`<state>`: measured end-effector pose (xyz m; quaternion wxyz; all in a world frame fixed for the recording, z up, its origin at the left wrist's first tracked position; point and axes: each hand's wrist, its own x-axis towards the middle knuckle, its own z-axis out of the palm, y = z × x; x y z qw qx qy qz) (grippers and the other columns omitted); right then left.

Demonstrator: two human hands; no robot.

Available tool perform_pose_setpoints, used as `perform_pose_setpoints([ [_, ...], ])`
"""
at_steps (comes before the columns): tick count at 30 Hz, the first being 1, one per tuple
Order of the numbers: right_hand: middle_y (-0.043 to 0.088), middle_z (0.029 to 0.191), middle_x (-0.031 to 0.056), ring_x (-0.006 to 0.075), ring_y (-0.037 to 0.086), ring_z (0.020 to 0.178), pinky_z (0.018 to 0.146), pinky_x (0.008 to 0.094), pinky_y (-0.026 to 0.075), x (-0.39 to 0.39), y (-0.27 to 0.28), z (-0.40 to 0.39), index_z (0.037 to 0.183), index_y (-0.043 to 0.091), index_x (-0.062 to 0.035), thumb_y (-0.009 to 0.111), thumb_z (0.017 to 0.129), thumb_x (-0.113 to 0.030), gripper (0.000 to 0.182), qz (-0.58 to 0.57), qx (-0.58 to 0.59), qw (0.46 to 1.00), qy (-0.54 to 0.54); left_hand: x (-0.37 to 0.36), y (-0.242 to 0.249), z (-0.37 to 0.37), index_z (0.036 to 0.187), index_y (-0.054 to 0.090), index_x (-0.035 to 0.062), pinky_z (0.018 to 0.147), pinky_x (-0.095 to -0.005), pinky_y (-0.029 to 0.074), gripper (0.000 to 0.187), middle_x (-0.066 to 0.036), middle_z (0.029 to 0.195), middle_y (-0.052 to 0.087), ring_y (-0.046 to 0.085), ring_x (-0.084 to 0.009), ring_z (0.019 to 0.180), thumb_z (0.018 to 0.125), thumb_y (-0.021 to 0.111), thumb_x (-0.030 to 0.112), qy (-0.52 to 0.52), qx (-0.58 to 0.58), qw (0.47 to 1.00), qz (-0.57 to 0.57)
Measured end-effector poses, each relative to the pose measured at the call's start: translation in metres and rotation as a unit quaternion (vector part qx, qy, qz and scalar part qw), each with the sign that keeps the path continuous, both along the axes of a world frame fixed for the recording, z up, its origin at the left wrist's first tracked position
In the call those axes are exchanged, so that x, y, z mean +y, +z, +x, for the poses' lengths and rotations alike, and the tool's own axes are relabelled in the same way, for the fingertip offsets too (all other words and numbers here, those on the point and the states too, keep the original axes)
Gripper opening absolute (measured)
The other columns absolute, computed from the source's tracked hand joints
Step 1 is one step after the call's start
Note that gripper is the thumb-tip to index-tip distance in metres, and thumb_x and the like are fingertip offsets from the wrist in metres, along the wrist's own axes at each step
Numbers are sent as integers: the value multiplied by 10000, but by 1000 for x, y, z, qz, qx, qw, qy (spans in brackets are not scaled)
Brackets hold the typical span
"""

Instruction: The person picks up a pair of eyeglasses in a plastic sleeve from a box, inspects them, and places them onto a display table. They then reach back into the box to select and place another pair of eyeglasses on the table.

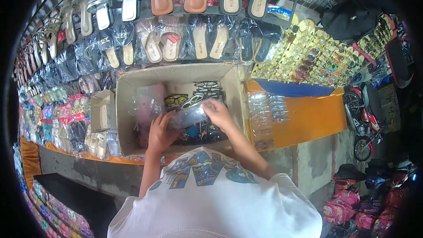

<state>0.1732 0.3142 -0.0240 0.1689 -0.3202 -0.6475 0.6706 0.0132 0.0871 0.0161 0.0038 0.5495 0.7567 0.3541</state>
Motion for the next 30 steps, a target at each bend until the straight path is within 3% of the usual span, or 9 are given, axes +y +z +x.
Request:
perform_pose_setpoints([
  [4,750,913,62,184,694,796,742,322,540,49,-34,-35,1084,721,-34,687,986,-198,194,99,-22,993,-54,0,-10,-4,1385,591,123,927,-470,482,726,-118,1241,649,629,-368,1117,718,873,179,36,-63,997,2],
  [6,769,986,139,284,743,907,791,385,573,69,-45,-56,1058,757,-65,709,940,-179,172,350,-175,919,-41,1,-9,-4,1389,592,115,940,-463,486,727,-127,1250,651,631,-363,1130,719,868,176,58,-71,996,7],
  [7,769,986,139,284,743,907,791,385,573,76,-52,-64,1058,757,-65,709,940,-179,172,353,-175,918,-43,-1,-9,-5,1389,592,115,940,-463,486,727,-127,1250,651,631,-363,1130,719,868,176,57,-71,996,11],
  [10,761,1053,182,360,736,1029,879,477,589,100,-74,-83,1033,789,-98,573,930,-136,243,479,-385,785,83,2,-6,-5,1356,595,83,882,-492,529,718,-158,1184,650,645,-404,1043,698,871,159,58,-68,995,37],
  [13,766,1040,179,359,741,1015,865,481,594,108,-88,-89,992,793,-99,535,948,-133,264,541,-396,735,99,1,-9,-5,1350,600,82,887,-485,532,711,-160,1198,651,646,-400,1045,698,873,160,61,-83,994,40],
  [19,766,988,174,349,745,985,819,491,586,119,-106,-91,897,806,-99,575,894,-108,232,578,-374,718,98,-10,-10,-4,1371,594,84,919,-470,483,727,-134,1250,637,623,-372,1133,715,879,215,75,-81,993,36],
  [22,682,1097,163,372,623,1130,980,482,503,111,-82,-83,938,781,-68,634,869,-137,177,623,-320,706,105,-8,-9,-7,1369,593,81,920,-473,480,722,-139,1249,635,621,-376,1126,719,877,219,80,-78,993,45],
  [25,690,1104,162,380,621,1120,984,495,489,89,-37,-68,960,765,-63,660,867,-176,180,651,-250,711,89,-5,-3,-8,1332,611,52,890,-461,523,690,-178,1227,644,637,-406,1055,712,883,188,73,-81,992,70],
  [30,693,1000,171,399,668,979,842,497,536,80,-22,-45,1053,677,-37,640,921,-190,206,611,-257,744,87,-4,-3,-7,1326,613,37,916,-467,523,685,-186,1238,642,633,-415,1078,709,882,157,57,-89,992,70],
])
